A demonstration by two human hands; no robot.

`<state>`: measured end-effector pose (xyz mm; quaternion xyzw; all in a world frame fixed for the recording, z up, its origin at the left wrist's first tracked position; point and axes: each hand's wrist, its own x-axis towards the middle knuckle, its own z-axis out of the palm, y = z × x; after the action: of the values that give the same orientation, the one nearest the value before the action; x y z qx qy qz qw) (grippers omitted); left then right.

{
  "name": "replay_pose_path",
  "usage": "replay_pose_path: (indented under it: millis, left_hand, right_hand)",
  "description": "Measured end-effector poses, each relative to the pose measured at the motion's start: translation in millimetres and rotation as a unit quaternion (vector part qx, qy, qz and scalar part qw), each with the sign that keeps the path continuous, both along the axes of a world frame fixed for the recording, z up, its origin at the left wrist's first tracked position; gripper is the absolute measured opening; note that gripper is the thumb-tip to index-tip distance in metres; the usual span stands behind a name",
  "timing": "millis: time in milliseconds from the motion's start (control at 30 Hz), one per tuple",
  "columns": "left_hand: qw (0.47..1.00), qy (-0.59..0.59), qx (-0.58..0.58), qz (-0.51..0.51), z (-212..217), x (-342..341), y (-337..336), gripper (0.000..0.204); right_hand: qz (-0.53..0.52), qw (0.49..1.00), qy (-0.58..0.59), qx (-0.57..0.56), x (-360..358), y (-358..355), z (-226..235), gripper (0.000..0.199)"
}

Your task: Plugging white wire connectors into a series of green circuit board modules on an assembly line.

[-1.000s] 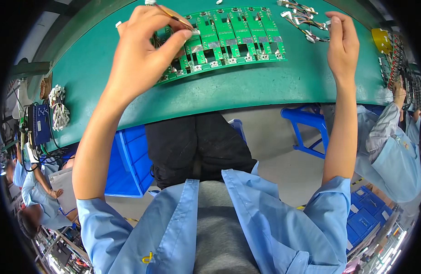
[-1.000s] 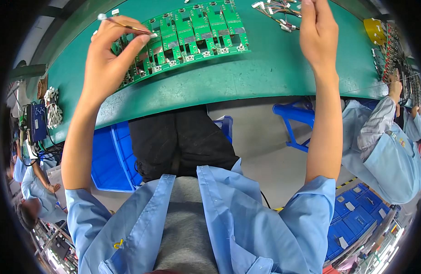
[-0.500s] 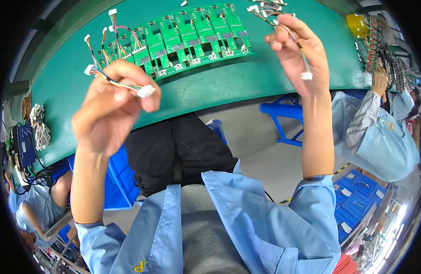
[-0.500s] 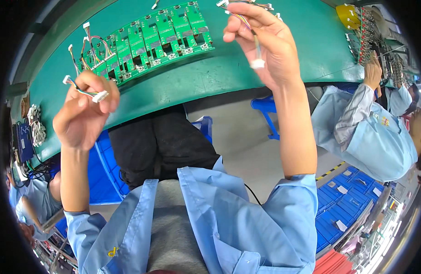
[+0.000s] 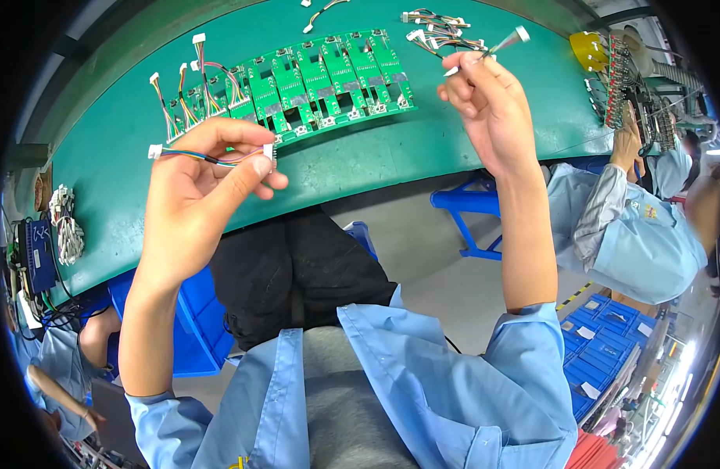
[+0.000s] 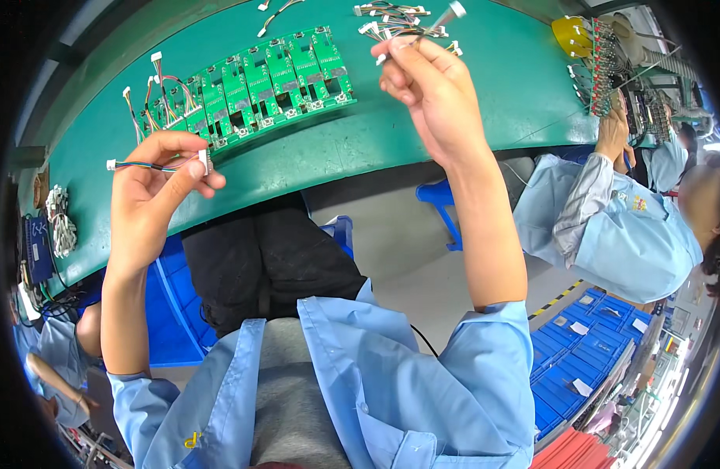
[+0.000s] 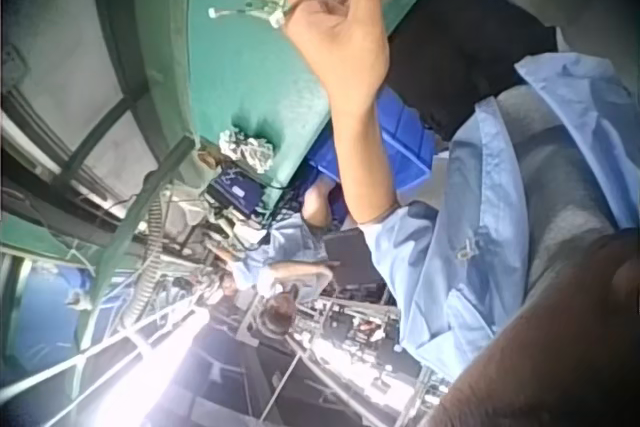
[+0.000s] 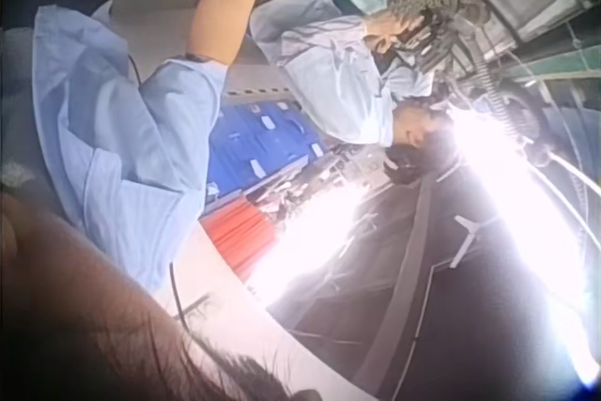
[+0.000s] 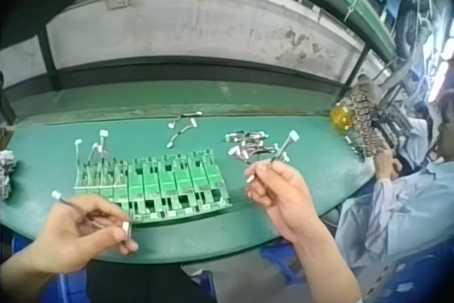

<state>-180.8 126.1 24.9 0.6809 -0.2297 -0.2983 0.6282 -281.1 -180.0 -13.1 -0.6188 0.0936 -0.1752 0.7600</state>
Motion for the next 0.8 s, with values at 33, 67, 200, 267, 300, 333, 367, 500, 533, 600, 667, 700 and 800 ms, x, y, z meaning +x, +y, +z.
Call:
replay_pose_path:
  millis: [33,67,200,267,300,333,367,500,533,600,667,700,800]
  left_hand:
    - [1.0,0.003,0.007,-0.004,1,3,1,0.016]
    - [1.0,0.006,0.013,-0.009,2,5,2,0.016]
    - [0.994,-0.109,0.006,-0.018,-3,20,2,0.015]
    - [0.978,-0.207,0.0,-0.035,-9,29,-1,0.014]
    - [0.977,-0.209,0.002,-0.032,-8,34,-3,0.014]
    - [0.968,-0.247,0.031,-0.032,-6,41,-5,0.013]
    - [0.957,-0.282,0.062,-0.033,-3,48,-7,0.013]
    - [0.916,-0.376,0.138,-0.032,-5,68,-14,0.013]
    - [0.902,-0.407,0.143,-0.034,-9,73,-18,0.014]
    - [0.87,-0.467,0.153,-0.039,-16,75,-20,0.016]
    - [0.874,-0.458,0.16,-0.034,-19,76,-25,0.013]
    - [0.876,-0.452,0.163,-0.029,-18,76,-26,0.012]
    - [0.881,-0.439,0.173,-0.018,-17,77,-25,0.011]
  right_hand:
    - [-0.018,0.998,0.022,-0.055,-1,0,-1,0.017]
    - [-0.037,0.992,0.043,-0.11,-3,-1,-3,0.017]
    - [-0.059,0.934,0.076,-0.344,-8,-3,-16,0.014]
    - [-0.02,0.866,0.146,-0.478,-17,-11,-25,0.01]
    - [-0.017,0.867,0.142,-0.477,-16,-11,-24,0.01]
    - [-0.027,0.862,0.132,-0.488,-15,-11,-24,0.01]
    - [-0.034,0.858,0.123,-0.498,-15,-9,-24,0.01]
    - [-0.053,0.85,0.091,-0.516,-15,-4,-27,0.013]
    - [-0.067,0.849,0.078,-0.519,-15,-5,-30,0.014]
    - [-0.093,0.845,0.05,-0.524,-16,-4,-35,0.015]
    - [-0.1,0.838,0.049,-0.534,-17,-4,-37,0.015]
    - [-0.11,0.829,0.045,-0.546,-18,-3,-38,0.015]
    - [-0.128,0.812,0.037,-0.568,-18,-2,-40,0.015]
